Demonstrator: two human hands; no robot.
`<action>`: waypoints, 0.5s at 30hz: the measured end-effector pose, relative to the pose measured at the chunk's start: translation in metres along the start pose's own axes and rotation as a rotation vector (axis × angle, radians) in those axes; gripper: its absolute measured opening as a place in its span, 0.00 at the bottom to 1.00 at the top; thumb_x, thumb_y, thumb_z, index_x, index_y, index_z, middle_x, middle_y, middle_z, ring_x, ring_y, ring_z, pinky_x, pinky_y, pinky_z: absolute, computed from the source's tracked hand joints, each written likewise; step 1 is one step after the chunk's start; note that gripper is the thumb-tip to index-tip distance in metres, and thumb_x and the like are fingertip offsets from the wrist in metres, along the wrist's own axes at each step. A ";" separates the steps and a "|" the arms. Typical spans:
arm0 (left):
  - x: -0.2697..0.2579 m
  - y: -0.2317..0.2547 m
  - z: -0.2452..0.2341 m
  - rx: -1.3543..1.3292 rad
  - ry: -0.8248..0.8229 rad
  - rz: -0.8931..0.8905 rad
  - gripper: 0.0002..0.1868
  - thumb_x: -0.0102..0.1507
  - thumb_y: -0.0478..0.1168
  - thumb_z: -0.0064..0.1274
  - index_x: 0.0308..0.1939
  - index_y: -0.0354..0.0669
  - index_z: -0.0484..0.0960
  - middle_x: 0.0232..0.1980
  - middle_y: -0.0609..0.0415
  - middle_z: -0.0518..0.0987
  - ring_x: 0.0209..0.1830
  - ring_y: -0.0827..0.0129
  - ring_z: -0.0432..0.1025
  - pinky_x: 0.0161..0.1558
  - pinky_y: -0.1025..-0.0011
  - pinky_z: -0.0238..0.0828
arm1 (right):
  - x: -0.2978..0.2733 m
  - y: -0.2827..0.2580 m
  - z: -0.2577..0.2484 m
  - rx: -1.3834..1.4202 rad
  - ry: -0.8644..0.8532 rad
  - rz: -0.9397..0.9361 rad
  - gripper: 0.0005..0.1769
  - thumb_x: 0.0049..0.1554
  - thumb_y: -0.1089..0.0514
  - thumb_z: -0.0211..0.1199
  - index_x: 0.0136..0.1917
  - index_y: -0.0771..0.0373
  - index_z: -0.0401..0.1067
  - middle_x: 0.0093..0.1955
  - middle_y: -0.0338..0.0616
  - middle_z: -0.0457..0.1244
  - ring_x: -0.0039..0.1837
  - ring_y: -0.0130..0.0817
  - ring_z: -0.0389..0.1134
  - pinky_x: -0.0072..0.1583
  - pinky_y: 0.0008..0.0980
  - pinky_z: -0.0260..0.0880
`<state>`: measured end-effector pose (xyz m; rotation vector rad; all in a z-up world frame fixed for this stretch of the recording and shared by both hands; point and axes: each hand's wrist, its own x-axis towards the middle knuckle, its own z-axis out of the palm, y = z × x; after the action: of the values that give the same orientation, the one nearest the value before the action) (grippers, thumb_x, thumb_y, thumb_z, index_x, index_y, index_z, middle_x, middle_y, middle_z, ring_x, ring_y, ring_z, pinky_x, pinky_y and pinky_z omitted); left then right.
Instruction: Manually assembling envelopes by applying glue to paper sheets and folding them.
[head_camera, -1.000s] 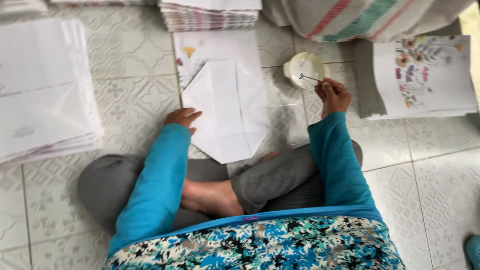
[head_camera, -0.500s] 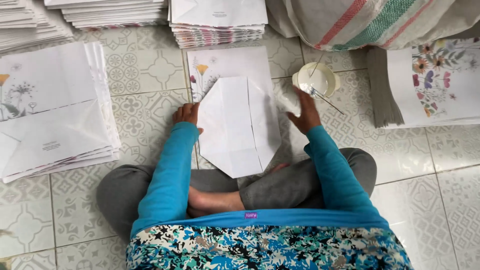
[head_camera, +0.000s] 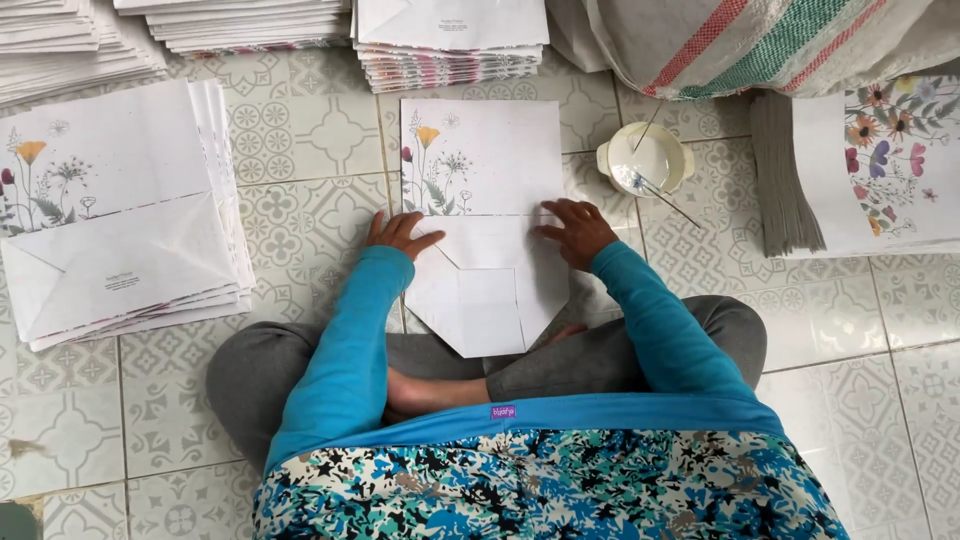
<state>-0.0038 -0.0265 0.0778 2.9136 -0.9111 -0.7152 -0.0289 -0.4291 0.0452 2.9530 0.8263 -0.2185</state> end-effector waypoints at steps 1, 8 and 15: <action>0.004 0.001 0.003 -0.002 0.000 -0.003 0.35 0.69 0.35 0.47 0.76 0.72 0.55 0.81 0.52 0.50 0.82 0.55 0.44 0.77 0.41 0.26 | 0.002 -0.004 0.005 -0.001 -0.001 -0.003 0.32 0.55 0.56 0.62 0.70 0.32 0.65 0.83 0.32 0.45 0.82 0.45 0.50 0.78 0.55 0.54; 0.009 0.014 0.000 0.274 -0.089 0.058 0.50 0.63 0.30 0.49 0.77 0.89 0.46 0.84 0.50 0.44 0.81 0.45 0.45 0.73 0.47 0.39 | -0.003 -0.044 -0.007 0.000 -0.005 -0.170 0.26 0.60 0.57 0.56 0.69 0.34 0.65 0.79 0.36 0.50 0.79 0.45 0.53 0.77 0.55 0.54; 0.025 0.009 0.045 0.307 -0.098 -0.048 0.57 0.63 0.30 0.50 0.78 0.87 0.30 0.85 0.49 0.28 0.80 0.36 0.35 0.73 0.39 0.33 | -0.080 -0.055 0.004 -0.007 -0.460 -0.110 0.16 0.60 0.41 0.51 0.52 0.47 0.73 0.48 0.36 0.67 0.50 0.38 0.73 0.57 0.49 0.70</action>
<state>-0.0099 -0.0420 0.0282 3.2004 -1.0489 -0.7916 -0.1255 -0.4228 0.0523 2.6773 0.9074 -0.8569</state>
